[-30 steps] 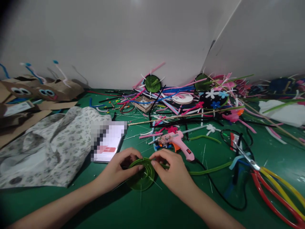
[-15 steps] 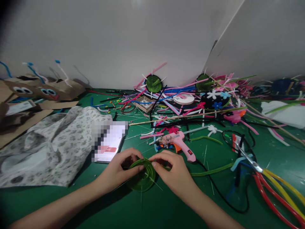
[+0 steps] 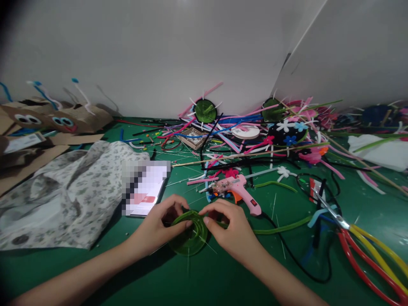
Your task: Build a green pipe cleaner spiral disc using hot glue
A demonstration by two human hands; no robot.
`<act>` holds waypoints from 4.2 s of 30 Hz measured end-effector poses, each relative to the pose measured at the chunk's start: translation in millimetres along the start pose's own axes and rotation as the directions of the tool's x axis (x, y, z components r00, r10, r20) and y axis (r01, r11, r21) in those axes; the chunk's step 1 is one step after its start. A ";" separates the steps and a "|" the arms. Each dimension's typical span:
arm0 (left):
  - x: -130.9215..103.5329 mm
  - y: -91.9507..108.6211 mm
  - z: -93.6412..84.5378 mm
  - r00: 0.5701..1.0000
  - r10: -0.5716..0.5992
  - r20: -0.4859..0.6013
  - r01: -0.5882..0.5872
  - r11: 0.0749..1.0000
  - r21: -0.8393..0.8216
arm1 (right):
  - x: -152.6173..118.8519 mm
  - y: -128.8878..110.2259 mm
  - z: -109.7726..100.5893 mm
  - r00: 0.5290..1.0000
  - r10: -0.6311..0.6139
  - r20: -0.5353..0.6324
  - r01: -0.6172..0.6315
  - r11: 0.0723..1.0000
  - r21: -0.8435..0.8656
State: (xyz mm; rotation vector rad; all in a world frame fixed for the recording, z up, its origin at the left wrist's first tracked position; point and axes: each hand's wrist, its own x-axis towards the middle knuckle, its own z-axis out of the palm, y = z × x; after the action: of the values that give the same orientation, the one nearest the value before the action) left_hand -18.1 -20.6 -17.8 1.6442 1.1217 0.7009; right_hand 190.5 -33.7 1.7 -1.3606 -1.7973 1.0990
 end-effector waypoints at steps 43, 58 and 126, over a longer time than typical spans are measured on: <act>-5.1 -5.7 -0.7 0.951 0.308 -0.009 -0.304 0.943 0.139 | -17.9 -28.7 24.3 0.942 -0.203 -0.267 0.118 0.945 -0.305; -3.2 -8.9 0.2 0.950 0.312 -0.034 -0.305 0.943 0.136 | -17.4 -16.7 28.6 0.906 -0.303 -0.296 0.217 0.932 -0.289; -1.3 -4.0 -1.7 0.972 0.235 -0.010 -0.233 0.967 0.103 | 11.9 -31.1 17.2 0.955 -0.127 -0.268 0.078 0.980 -0.186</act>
State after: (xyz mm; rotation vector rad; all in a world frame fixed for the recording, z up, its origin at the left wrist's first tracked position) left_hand -21.5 -20.7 -20.8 1.8801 1.0014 0.8263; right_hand 158.8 -30.3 21.4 -1.4254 -1.7614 0.6698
